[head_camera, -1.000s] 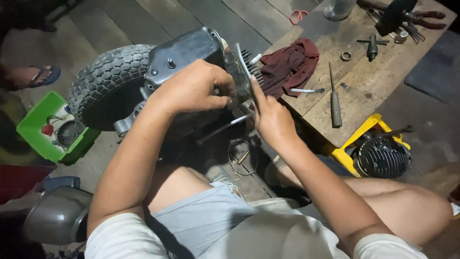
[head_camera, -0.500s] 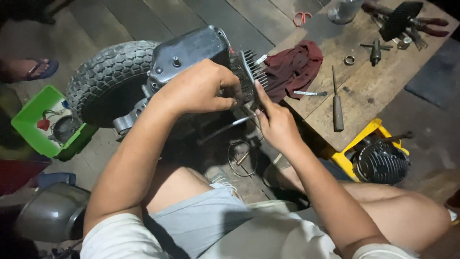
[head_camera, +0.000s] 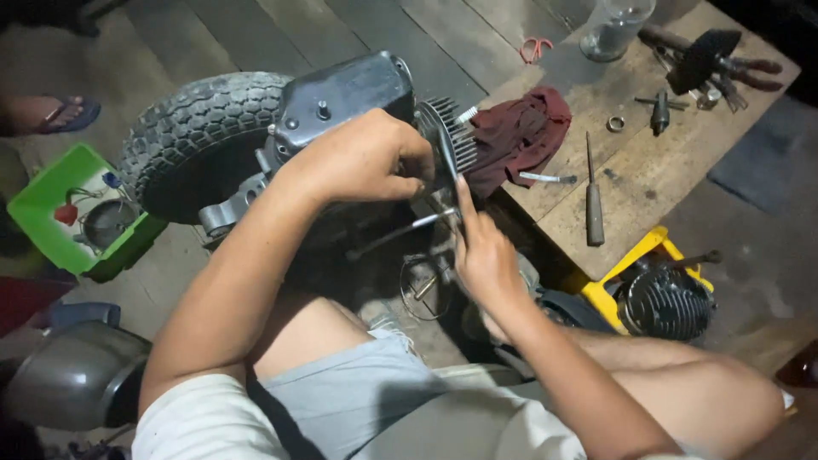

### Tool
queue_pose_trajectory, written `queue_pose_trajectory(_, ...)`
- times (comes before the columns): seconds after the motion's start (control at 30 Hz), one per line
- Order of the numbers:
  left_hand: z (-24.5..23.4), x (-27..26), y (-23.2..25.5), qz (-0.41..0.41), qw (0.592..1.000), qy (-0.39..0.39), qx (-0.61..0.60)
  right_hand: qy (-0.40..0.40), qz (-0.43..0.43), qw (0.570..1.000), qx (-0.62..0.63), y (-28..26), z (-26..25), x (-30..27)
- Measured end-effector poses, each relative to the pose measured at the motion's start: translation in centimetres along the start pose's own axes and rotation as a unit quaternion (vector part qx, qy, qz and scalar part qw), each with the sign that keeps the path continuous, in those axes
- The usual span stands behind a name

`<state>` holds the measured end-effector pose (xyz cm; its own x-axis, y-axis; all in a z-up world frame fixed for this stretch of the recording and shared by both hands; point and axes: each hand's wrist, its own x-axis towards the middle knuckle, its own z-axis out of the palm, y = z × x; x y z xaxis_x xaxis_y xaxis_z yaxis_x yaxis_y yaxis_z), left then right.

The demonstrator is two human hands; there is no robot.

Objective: The person uses a hammer and a metal tool to tap and adjust a component on a small engine. They then use a wrench to tighten a bolt on the engine casing.

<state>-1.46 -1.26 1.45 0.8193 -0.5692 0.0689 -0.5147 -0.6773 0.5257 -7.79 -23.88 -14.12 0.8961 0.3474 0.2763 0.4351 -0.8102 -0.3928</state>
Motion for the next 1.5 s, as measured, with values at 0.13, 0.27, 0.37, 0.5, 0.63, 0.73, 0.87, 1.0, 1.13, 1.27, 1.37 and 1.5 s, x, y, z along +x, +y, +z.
queue_pose_trajectory(0.13, 0.0, 0.1, -0.1, -0.003, 1.0, -0.014, 0.015, -0.017, 0.027, 0.999, 0.014, 0.3, 0.5, 0.5)
queue_pose_trajectory(0.27, 0.4, 0.0, 0.4, -0.014, 1.0, -0.014, 0.009, 0.016, -0.013, 1.0, 0.012, 0.0, -0.2, 2.6)
queue_pose_trajectory(0.37, 0.1, 0.1, 0.1, -0.014, 1.0, -0.014, 0.009, -0.013, 0.0, 1.0, 0.015, -0.6, -0.6, 0.4)
queue_pose_trajectory(0.5, -0.2, 0.1, 0.2, -0.015, 1.0, -0.02, 0.01, -0.031, 0.014, 0.999, 0.02, 0.1, -0.1, -1.3)
queue_pose_trajectory(0.63, 0.5, 0.1, 0.2, -0.017, 1.0, -0.023, 0.007, 0.036, -0.04, 0.999, 0.0, 0.8, 0.6, 2.3)
queue_pose_trajectory(0.73, -0.2, 0.2, 0.3, -0.015, 0.999, -0.02, 0.028, 0.043, -0.047, 0.997, 0.037, 0.6, 0.3, 1.1)
queue_pose_trajectory(0.87, -0.3, 0.1, 0.3, -0.021, 0.999, -0.027, 0.016, 0.004, -0.014, 1.0, 0.017, 1.7, 0.8, -1.4)
queue_pose_trajectory(1.0, -0.1, 0.4, 0.2, -0.026, 0.999, -0.025, 0.012, 0.04, -0.043, 0.997, 0.056, 1.7, 0.9, 3.5)
queue_pose_trajectory(1.13, -0.3, -0.1, 0.7, -0.037, 0.999, -0.021, 0.016, 0.018, -0.033, 0.988, 0.147, 1.6, 0.0, 2.3)
queue_pose_trajectory(1.27, 0.0, 0.1, 0.3, -0.024, 0.999, -0.015, 0.022, 0.0, 0.005, 0.991, 0.137, 3.2, 1.9, -1.2)
queue_pose_trajectory(1.37, -0.1, 0.4, -0.2, -0.014, 1.0, -0.018, 0.022, 0.01, -0.005, 0.992, 0.126, 2.5, 1.2, 2.0)
queue_pose_trajectory(1.5, 0.0, 0.2, 0.2, -0.02, 0.999, -0.02, 0.02, 0.029, -0.03, 0.982, 0.185, 0.5, -1.4, 5.7)
